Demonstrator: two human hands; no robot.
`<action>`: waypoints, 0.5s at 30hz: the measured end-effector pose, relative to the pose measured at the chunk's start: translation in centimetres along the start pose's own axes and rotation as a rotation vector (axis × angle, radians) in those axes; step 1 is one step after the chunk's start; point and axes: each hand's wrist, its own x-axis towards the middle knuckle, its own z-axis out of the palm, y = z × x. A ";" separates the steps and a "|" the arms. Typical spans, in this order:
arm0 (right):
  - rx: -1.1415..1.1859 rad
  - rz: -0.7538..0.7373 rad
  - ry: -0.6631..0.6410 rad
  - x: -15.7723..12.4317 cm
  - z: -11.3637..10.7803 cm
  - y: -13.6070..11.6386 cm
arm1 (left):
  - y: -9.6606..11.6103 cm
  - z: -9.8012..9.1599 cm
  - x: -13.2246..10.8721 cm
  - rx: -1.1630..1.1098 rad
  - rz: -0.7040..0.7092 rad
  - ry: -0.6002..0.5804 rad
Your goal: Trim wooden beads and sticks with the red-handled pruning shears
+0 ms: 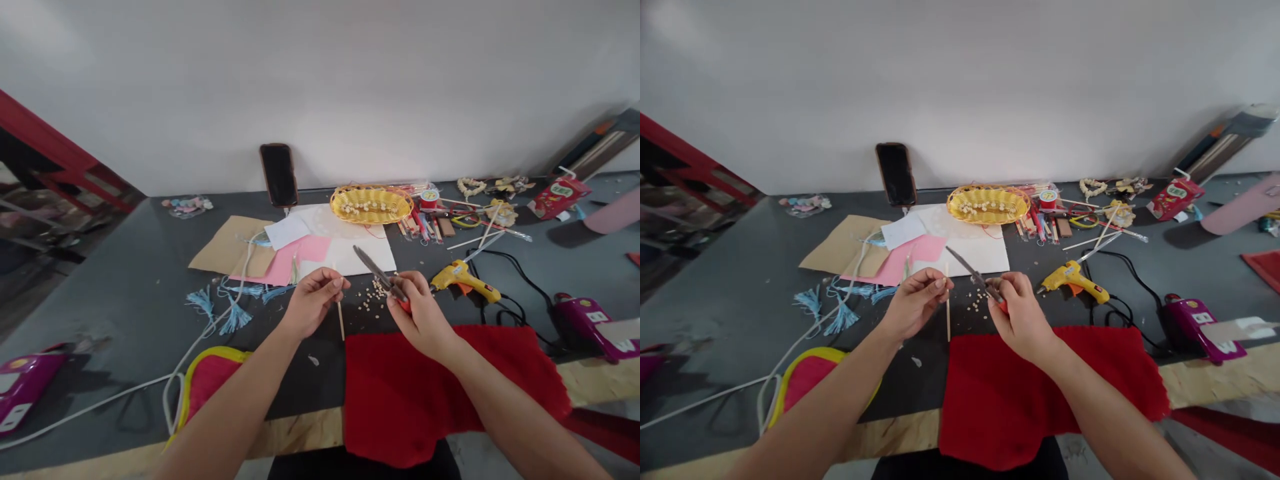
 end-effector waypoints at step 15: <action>-0.175 -0.075 -0.146 -0.9 0.8 0.6 | 0.4 -0.4 0.0 -0.220 -0.046 0.058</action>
